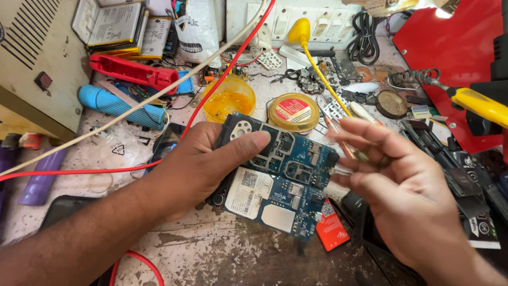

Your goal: The person uses multimeter probes to test points on a mobile phone keypad PCB, then uses a hot air rework station and tweezers to remove a small component. The person continues to test the PCB with probes and inspects the main phone motherboard.

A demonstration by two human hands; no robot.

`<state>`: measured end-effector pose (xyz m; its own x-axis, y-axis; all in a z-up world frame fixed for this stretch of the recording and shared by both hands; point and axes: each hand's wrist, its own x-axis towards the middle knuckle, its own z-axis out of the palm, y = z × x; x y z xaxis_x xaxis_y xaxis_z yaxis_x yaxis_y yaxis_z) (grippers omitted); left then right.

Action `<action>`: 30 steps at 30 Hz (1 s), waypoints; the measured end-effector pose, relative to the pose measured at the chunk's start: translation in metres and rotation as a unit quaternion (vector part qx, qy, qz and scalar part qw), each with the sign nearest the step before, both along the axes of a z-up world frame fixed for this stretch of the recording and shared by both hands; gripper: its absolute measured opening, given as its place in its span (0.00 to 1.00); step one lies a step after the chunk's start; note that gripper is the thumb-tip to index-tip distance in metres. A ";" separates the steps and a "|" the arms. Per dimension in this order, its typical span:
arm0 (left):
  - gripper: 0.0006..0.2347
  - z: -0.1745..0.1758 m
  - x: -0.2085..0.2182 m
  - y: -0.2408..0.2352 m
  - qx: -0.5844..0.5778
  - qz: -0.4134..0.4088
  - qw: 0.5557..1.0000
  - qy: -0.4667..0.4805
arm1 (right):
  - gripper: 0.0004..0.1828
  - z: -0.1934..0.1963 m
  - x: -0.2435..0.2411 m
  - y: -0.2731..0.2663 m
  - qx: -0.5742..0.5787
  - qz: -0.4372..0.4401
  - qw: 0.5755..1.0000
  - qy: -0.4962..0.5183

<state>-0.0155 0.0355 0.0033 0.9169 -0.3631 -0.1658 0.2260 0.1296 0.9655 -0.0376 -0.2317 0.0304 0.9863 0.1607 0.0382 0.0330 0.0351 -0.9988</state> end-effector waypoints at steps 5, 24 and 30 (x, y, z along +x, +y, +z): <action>0.15 0.001 0.000 -0.001 0.049 0.015 0.995 -0.091 | 0.35 -0.018 0.000 -0.008 0.077 0.114 0.983 0.123; 0.19 0.029 -0.010 0.005 0.223 -0.187 0.932 -0.217 | 0.27 -0.037 -0.016 0.001 0.016 0.260 0.942 0.211; 0.17 0.039 -0.019 0.003 0.359 -0.229 0.891 -0.156 | 0.41 -0.037 -0.023 -0.005 -0.300 0.235 0.916 0.127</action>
<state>-0.0342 0.0383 0.0418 0.7417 -0.6141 -0.2697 -0.1969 -0.5837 0.7877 -0.0606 -0.2368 -0.0063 0.7673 0.4868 -0.4174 -0.0811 -0.5721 -0.8162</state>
